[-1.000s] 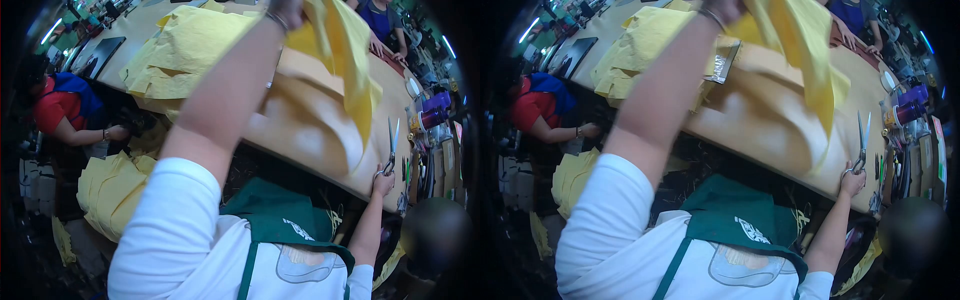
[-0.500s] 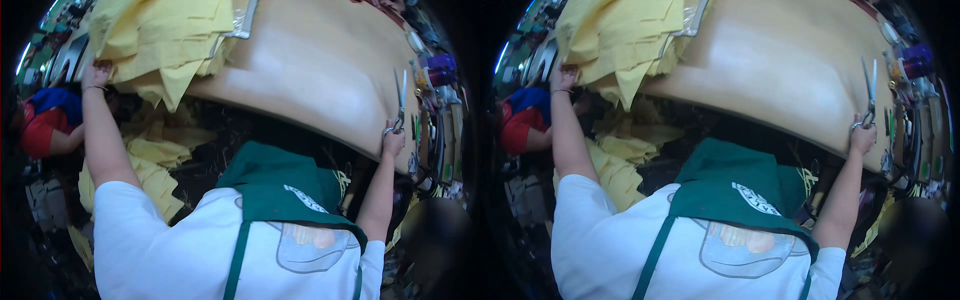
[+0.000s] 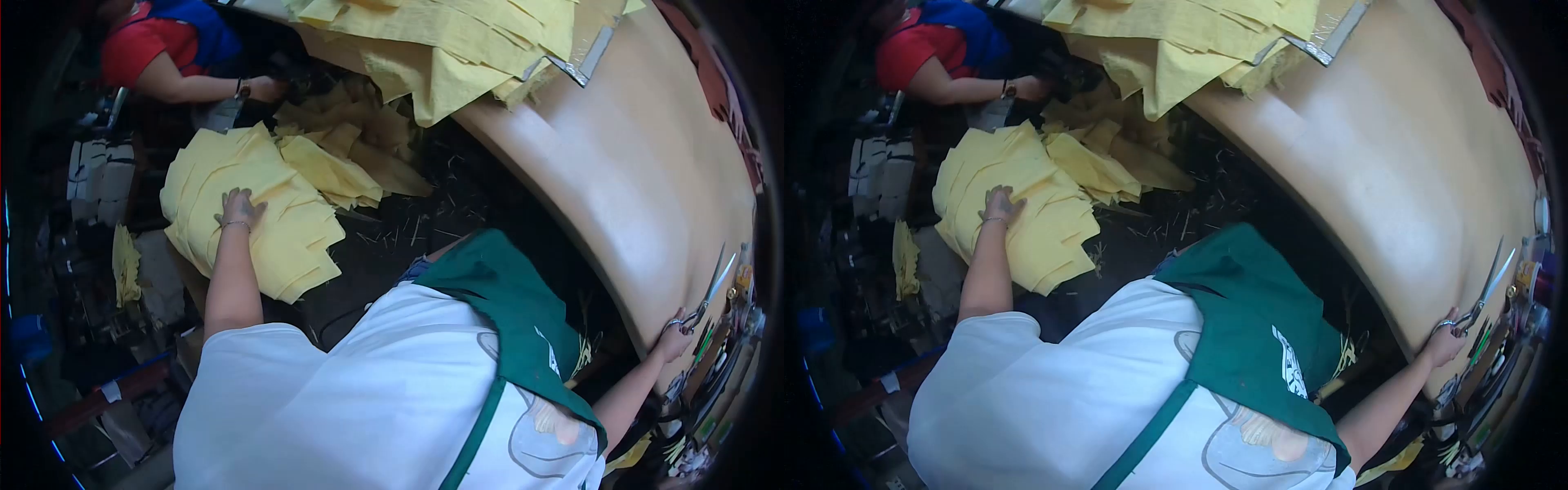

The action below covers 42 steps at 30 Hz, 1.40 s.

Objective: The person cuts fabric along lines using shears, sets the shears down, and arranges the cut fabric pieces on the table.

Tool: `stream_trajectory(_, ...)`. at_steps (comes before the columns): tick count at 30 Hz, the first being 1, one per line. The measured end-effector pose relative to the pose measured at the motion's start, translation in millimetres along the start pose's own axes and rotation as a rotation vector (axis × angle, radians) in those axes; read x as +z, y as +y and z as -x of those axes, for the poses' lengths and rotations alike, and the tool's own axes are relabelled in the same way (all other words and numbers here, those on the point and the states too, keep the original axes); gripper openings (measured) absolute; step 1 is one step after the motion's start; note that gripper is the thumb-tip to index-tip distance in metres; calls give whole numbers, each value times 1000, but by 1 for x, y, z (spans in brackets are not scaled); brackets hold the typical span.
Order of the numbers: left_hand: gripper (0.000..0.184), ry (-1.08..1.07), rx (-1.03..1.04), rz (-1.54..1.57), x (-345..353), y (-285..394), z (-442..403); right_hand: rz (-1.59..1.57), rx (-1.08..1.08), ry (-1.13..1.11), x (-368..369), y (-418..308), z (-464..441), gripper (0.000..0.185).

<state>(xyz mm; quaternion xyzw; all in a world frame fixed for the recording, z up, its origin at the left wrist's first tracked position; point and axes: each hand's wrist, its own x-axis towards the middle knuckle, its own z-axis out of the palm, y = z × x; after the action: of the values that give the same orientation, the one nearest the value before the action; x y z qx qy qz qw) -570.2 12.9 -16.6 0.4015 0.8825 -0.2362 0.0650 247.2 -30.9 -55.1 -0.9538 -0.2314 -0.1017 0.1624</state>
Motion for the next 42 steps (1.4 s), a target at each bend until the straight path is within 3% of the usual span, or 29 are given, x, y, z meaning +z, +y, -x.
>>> stream_trajectory(3,51,-91,-74,-123,7,-10,8,-6,23,1,2,6,-4,69)
stream_trajectory(6,41,73,-102,-108,14,-8,4,14,19,3,2,2,-2,69)
stream_trajectory(12,23,3,18,-154,13,-12,-20,35,-19,30,1,3,-1,68)
stream_trajectory(15,18,228,-39,70,21,-9,-22,27,-15,13,2,4,-3,70)
stream_trajectory(28,31,319,-74,230,27,-19,-39,-20,-30,34,-2,0,4,66)
stream_trajectory(31,35,406,-134,527,48,-54,-80,-14,-17,5,-6,-5,7,65)
stream_trajectory(33,37,620,-214,811,68,-87,-119,-6,-16,0,-5,-3,5,65)
stream_trajectory(35,36,615,-473,872,32,-104,-117,2,-28,17,0,2,2,66)
stream_trajectory(37,34,891,-292,1812,27,-140,-139,-1,-27,24,-3,-1,4,67)
stream_trajectory(38,34,987,-270,2040,9,-151,-139,-3,-27,27,-4,-3,6,67)
stream_trajectory(42,34,1155,-342,2063,-59,-170,-118,11,-17,22,-6,-5,7,69)
